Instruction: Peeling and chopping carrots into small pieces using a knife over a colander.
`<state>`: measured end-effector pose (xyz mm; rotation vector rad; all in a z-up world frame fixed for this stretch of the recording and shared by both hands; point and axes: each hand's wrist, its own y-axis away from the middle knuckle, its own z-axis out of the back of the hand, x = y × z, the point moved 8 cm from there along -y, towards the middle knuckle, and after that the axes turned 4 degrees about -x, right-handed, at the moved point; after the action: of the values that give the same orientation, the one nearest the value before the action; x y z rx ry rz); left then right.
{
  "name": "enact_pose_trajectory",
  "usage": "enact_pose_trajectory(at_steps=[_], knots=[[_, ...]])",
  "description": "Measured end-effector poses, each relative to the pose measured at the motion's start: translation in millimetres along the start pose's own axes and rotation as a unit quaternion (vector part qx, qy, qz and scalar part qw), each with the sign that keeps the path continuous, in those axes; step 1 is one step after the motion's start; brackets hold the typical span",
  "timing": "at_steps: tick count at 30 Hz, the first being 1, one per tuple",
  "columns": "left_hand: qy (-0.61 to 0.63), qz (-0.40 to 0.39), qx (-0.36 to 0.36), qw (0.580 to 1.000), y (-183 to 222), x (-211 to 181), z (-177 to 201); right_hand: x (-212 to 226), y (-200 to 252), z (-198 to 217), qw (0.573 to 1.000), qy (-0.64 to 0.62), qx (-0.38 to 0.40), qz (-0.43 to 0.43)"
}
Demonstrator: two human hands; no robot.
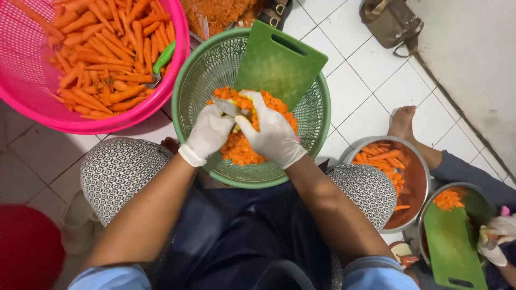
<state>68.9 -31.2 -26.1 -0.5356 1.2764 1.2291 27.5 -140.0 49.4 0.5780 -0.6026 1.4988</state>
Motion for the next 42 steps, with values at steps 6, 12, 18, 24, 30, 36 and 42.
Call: enact_pose_trajectory(at_steps=[6,12,18,24,30,36,42], knots=[[0.048,-0.004,-0.003,0.999,8.2,-17.0,2.4,-15.9,1.2,-6.2,0.997,-0.003,0.035,-0.07],[-0.017,0.03,0.013,0.999,13.8,5.6,-6.6,-10.1,-2.1,-4.2,1.0,0.022,-0.014,-0.002],[-0.105,-0.048,0.017,0.993,21.5,-0.1,-24.2,-20.5,1.9,-15.1,0.999,0.036,-0.028,0.004],[-0.209,-0.019,0.103,0.972,18.0,19.3,-42.6,-51.1,1.1,-22.6,0.996,0.042,0.03,-0.069],[-0.336,0.012,0.113,0.935,15.4,64.2,-29.8,-133.1,2.8,-37.3,0.964,0.185,0.139,-0.128],[-0.341,0.016,0.035,0.939,3.0,114.2,7.2,-118.2,10.2,-21.7,0.926,0.201,0.23,-0.222],[-0.296,0.07,-0.062,0.951,14.5,107.2,88.0,-133.0,12.1,-26.9,0.942,0.19,0.22,-0.17]])
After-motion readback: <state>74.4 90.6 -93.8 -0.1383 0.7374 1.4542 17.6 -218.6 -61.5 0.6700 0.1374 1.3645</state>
